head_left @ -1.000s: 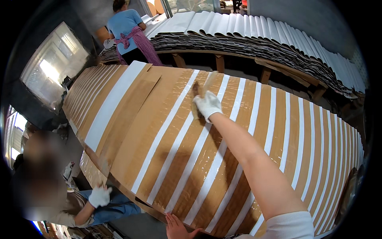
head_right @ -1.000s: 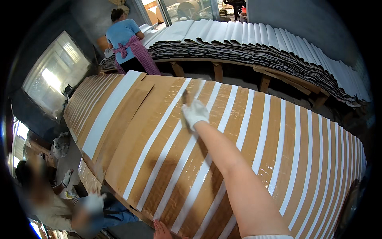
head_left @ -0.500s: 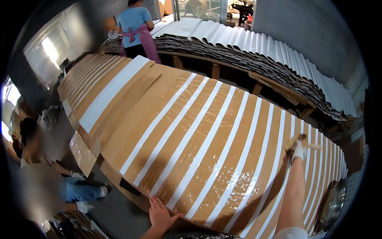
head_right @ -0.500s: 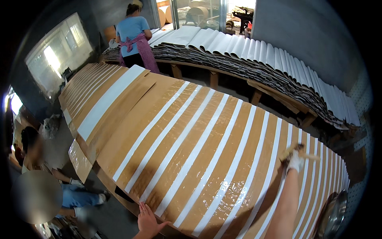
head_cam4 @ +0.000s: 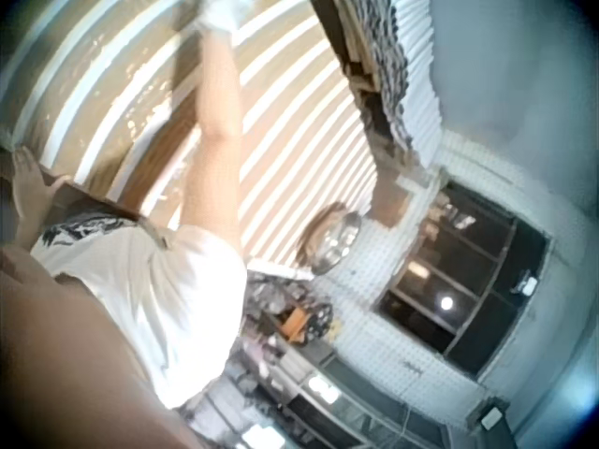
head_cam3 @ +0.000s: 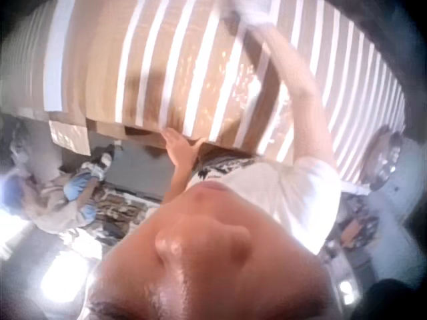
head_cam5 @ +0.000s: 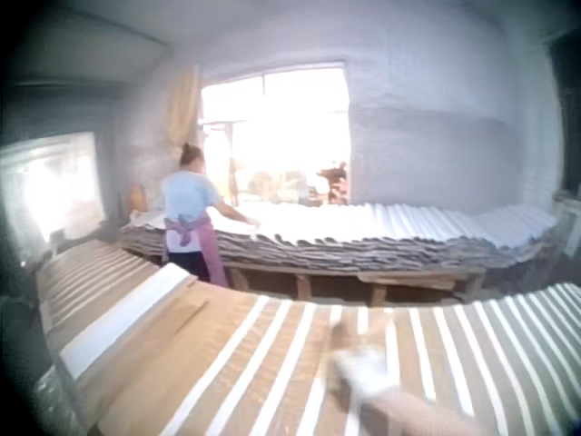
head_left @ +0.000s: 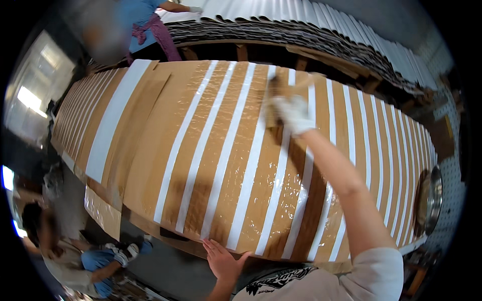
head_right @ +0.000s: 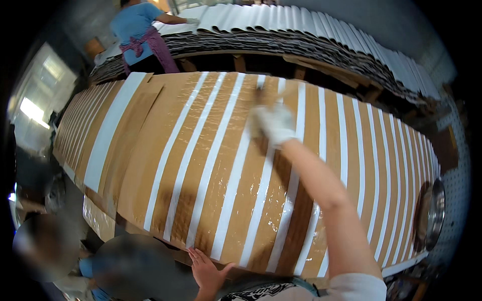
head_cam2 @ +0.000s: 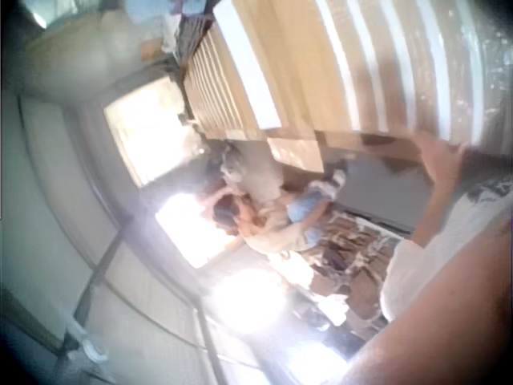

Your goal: The person repeatedly brushes a liquid adhesive onto a large, striped, curved surface using a wide brush. They dip the brush into a metal bowl to reload adhesive and continue applying it in long strokes across the surface.

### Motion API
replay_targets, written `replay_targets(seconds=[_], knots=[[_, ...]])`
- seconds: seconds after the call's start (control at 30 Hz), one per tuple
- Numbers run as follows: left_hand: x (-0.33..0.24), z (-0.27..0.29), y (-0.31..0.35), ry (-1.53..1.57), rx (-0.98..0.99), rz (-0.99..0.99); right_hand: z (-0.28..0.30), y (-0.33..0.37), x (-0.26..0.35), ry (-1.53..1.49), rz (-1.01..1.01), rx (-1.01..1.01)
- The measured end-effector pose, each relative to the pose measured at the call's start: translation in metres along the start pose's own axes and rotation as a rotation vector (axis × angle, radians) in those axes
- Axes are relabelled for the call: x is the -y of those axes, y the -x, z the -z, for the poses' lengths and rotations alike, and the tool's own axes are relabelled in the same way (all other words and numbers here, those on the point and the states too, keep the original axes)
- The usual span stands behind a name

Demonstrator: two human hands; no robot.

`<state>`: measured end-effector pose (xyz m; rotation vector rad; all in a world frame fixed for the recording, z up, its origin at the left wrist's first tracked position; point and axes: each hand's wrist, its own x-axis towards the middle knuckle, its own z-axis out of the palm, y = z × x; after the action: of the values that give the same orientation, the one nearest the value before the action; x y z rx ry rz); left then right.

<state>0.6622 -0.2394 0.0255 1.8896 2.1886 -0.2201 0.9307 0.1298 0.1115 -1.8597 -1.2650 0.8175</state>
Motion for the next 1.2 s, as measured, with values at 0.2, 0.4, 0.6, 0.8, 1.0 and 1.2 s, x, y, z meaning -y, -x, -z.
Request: replay_targets(seconds=[0.2,0.4,0.6,0.8,1.0,1.2], knots=[[-0.004,0.007,-0.003,0.017,0.059,-0.012,-0.124,-0.001,0.021,0.179,0.249,0.098],[-0.005,0.015,-0.002,-0.017,0.073,-0.015,0.005,-0.030,-0.061,-0.036,-0.099,-0.115],[-0.006,0.011,-0.002,-0.018,0.066,-0.024,0.221,0.003,-0.214,0.373,-0.293,-0.650],[-0.005,0.009,-0.002,0.014,0.079,-0.024,0.297,0.011,-0.223,0.750,-0.362,-0.644],[0.000,0.007,0.000,0.019,-0.006,-0.012,0.145,-0.021,-0.099,0.815,0.438,-0.286],[-0.001,0.004,0.001,0.089,-0.060,0.005,-0.027,0.030,0.005,0.721,0.718,0.181]])
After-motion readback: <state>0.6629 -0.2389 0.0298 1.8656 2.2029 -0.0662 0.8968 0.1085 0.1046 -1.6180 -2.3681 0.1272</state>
